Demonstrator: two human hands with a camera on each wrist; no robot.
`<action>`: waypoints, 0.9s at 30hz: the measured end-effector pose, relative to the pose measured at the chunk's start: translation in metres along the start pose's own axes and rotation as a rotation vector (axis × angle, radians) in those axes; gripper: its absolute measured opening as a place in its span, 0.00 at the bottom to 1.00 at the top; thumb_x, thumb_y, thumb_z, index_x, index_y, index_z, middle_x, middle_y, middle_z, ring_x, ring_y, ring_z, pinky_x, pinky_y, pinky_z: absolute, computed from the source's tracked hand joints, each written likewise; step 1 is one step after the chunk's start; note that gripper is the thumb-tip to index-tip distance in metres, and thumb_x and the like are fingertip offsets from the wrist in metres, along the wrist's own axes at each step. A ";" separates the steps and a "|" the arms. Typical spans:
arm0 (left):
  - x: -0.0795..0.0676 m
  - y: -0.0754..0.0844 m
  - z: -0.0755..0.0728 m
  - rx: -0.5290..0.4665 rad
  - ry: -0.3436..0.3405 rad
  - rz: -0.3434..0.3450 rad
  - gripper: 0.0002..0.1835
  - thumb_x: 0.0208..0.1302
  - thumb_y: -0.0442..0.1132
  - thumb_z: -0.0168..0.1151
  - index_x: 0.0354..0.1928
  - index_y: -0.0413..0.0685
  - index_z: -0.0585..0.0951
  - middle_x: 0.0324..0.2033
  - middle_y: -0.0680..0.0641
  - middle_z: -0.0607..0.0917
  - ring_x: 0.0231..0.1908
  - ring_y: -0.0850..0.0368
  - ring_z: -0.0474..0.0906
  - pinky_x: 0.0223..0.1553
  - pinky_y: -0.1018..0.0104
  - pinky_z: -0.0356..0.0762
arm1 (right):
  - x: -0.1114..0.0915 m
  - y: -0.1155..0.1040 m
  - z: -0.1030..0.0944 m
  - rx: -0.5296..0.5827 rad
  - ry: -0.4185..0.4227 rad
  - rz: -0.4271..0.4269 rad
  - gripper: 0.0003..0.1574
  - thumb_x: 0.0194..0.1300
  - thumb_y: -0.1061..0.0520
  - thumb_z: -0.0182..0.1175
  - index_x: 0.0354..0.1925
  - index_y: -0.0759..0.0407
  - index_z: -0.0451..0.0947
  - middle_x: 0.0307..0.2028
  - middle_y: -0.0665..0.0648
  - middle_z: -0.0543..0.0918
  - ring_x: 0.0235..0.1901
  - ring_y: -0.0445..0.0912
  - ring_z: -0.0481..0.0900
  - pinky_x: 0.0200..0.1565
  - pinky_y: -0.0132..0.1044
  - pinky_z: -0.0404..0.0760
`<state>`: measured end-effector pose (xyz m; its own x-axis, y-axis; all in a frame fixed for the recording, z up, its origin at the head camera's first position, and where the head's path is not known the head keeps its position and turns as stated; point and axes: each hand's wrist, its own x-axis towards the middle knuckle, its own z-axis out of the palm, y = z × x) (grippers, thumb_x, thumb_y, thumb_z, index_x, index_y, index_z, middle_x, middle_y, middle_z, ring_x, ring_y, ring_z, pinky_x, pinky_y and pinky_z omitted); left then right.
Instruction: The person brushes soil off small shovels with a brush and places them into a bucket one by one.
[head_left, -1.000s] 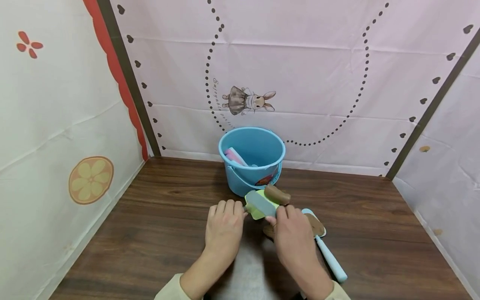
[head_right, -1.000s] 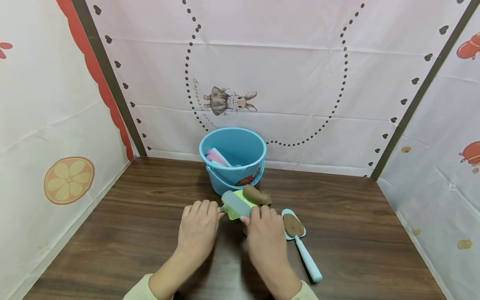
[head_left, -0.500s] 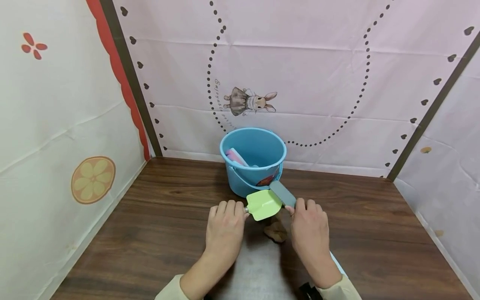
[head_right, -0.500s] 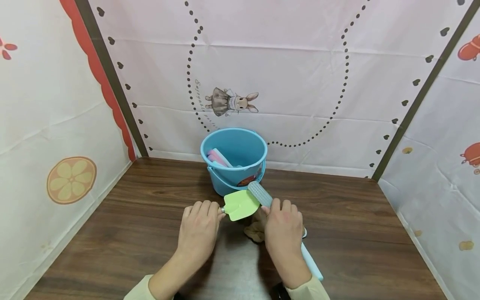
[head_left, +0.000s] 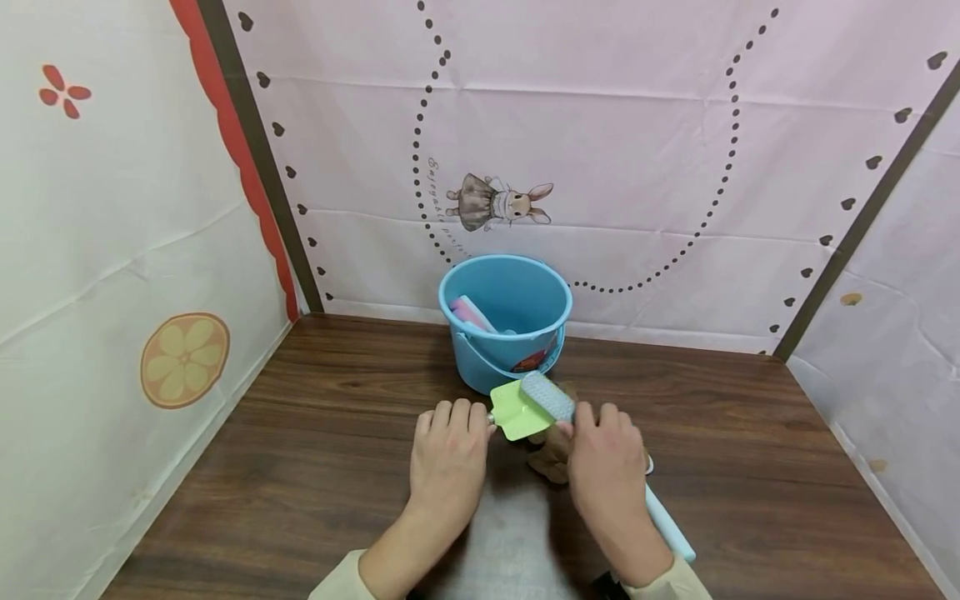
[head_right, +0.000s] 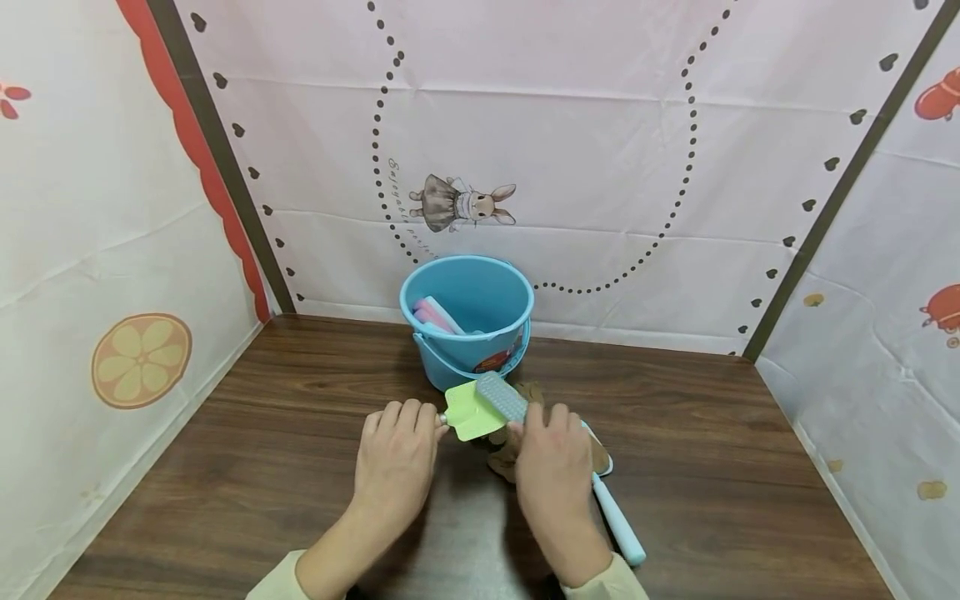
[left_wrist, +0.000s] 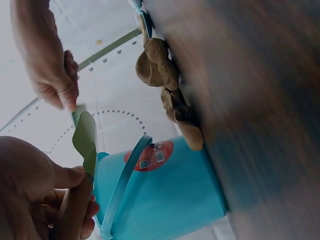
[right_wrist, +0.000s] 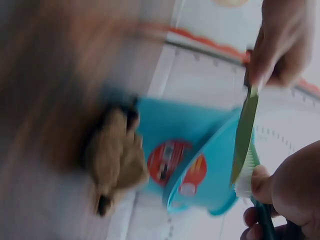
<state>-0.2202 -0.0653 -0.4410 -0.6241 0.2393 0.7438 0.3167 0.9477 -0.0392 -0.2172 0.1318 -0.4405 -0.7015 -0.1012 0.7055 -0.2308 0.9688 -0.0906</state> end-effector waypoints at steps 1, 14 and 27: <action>0.000 0.000 0.000 -0.001 -0.002 -0.001 0.17 0.59 0.48 0.72 0.32 0.43 0.78 0.27 0.45 0.76 0.30 0.48 0.72 0.32 0.58 0.68 | 0.002 0.004 -0.001 -0.011 -0.003 0.023 0.25 0.64 0.45 0.62 0.30 0.65 0.69 0.22 0.61 0.66 0.21 0.58 0.68 0.23 0.50 0.70; 0.002 -0.003 0.001 0.003 0.029 -0.014 0.18 0.56 0.47 0.75 0.32 0.42 0.77 0.27 0.45 0.75 0.30 0.48 0.72 0.32 0.57 0.68 | -0.002 -0.018 -0.007 -0.001 -0.058 -0.146 0.25 0.69 0.41 0.56 0.30 0.62 0.70 0.24 0.58 0.67 0.23 0.53 0.66 0.27 0.42 0.70; 0.003 -0.007 -0.002 0.013 -0.009 -0.021 0.17 0.59 0.48 0.71 0.32 0.42 0.77 0.26 0.45 0.75 0.29 0.49 0.71 0.32 0.59 0.67 | 0.011 0.021 -0.009 -0.077 -0.050 0.024 0.24 0.62 0.47 0.69 0.27 0.63 0.69 0.22 0.60 0.68 0.21 0.56 0.68 0.24 0.47 0.67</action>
<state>-0.2227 -0.0712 -0.4374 -0.6368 0.2213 0.7386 0.2942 0.9552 -0.0325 -0.2236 0.1530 -0.4283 -0.7394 -0.0869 0.6676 -0.1623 0.9854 -0.0514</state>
